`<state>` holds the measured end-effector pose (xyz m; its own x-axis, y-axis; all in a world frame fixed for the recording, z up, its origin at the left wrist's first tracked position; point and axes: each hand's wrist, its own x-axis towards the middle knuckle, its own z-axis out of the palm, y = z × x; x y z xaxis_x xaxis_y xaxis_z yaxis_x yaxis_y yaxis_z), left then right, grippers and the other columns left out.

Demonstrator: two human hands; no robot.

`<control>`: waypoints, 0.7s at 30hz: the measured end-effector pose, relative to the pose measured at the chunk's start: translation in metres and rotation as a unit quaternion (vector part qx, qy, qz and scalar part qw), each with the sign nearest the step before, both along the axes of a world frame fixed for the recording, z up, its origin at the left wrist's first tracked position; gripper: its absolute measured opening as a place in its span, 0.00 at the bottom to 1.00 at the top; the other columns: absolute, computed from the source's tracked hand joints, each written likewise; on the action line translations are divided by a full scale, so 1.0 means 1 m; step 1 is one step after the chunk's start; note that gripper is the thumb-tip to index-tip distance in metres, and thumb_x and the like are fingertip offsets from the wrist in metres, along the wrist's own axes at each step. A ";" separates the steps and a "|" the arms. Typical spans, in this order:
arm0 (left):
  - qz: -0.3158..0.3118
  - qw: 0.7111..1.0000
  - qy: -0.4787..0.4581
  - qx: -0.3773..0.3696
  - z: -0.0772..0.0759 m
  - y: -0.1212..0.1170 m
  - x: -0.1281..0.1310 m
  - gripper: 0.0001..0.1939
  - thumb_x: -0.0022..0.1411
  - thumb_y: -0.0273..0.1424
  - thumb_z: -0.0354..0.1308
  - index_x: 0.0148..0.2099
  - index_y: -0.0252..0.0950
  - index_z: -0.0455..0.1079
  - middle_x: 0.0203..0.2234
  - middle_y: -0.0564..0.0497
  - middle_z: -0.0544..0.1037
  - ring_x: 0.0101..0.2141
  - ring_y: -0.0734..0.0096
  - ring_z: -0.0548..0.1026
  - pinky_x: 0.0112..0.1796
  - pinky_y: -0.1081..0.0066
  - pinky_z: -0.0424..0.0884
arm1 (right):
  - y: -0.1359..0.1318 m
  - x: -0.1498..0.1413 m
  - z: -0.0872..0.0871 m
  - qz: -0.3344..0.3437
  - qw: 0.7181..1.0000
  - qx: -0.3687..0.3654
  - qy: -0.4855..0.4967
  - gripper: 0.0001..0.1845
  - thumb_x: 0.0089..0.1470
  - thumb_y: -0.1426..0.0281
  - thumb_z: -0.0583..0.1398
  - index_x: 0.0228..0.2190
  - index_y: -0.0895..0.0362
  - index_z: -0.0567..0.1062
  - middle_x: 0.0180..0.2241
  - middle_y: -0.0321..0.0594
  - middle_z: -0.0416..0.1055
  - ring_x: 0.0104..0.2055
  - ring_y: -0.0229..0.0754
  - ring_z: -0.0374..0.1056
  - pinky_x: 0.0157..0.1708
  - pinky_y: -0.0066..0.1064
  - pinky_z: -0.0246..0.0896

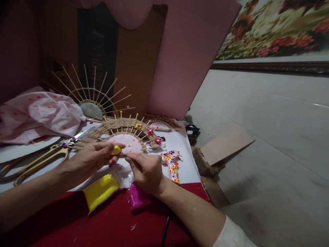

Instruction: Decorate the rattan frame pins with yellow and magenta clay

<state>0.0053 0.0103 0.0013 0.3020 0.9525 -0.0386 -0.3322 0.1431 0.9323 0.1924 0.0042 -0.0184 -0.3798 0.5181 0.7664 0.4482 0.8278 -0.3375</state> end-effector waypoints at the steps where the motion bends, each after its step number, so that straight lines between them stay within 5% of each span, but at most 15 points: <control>1: -0.005 1.000 -0.009 -0.003 -0.001 0.001 0.000 0.16 0.52 0.39 0.65 0.37 0.30 0.76 0.24 0.48 0.75 0.22 0.77 0.69 0.25 0.77 0.66 | 0.000 0.000 0.000 0.000 1.000 -0.001 -0.001 0.08 0.56 0.74 0.57 0.36 0.59 0.76 0.28 0.41 0.78 0.26 0.36 0.72 0.26 0.27 0.65; 9: 0.014 1.000 0.005 -0.015 0.004 -0.003 0.002 0.17 0.50 0.31 0.67 0.44 0.32 0.74 0.32 0.44 0.80 0.29 0.69 0.76 0.29 0.74 0.71 | 0.000 0.000 0.001 0.010 1.000 -0.006 0.001 0.09 0.55 0.75 0.57 0.37 0.59 0.76 0.30 0.41 0.78 0.27 0.37 0.73 0.27 0.26 0.66; 21: 0.007 0.999 -0.002 0.037 0.008 -0.003 0.002 0.13 0.51 0.34 0.66 0.38 0.31 0.74 0.19 0.50 0.77 0.20 0.75 0.73 0.25 0.76 0.71 | 0.001 -0.001 -0.002 0.008 1.000 -0.003 0.005 0.08 0.55 0.75 0.58 0.37 0.59 0.76 0.31 0.41 0.79 0.28 0.37 0.74 0.27 0.27 0.67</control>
<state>0.0068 0.0070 0.0094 0.2878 0.9572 0.0323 -0.3372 0.0697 0.9388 0.1919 0.0049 -0.0201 -0.3812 0.5161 0.7670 0.4308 0.8333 -0.3466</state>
